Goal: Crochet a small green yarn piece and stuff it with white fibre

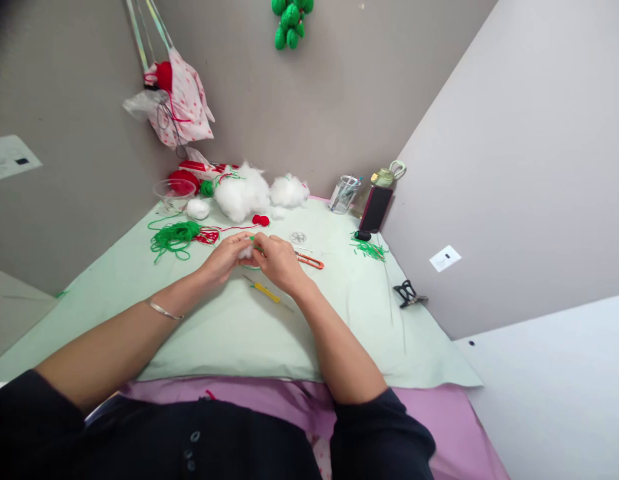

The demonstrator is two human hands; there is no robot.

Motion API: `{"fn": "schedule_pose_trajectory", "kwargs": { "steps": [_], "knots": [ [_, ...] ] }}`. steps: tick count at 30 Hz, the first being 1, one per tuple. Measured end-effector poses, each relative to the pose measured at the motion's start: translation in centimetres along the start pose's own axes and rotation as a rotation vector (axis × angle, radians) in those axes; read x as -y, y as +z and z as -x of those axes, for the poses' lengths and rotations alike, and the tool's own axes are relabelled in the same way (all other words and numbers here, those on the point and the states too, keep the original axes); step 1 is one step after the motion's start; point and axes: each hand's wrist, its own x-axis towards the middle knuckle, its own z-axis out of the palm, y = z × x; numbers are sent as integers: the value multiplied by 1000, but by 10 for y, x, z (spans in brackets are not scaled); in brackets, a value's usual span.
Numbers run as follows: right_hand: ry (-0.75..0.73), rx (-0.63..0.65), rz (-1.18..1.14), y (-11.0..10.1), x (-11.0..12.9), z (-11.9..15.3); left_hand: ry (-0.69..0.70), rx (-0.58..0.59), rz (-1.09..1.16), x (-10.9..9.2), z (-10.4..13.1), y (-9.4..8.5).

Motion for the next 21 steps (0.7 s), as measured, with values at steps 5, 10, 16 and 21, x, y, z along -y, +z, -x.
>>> {"fn": "schedule_pose_trajectory", "kwargs": {
  "steps": [5, 10, 16, 21],
  "knots": [
    [94, -83, -14, 0, -5, -3, 12, 66, 47, -2, 2, 6],
    [186, -99, -106, -7, -11, -6, 27, 184, 66, -4, 3, 8],
    [137, 22, -204, -21, -8, -7, 16, 168, 33, -2, -2, -1],
    [113, 44, -171, -11, 4, -1, 39, 37, -16, 3, -7, -6]
  ]
}}
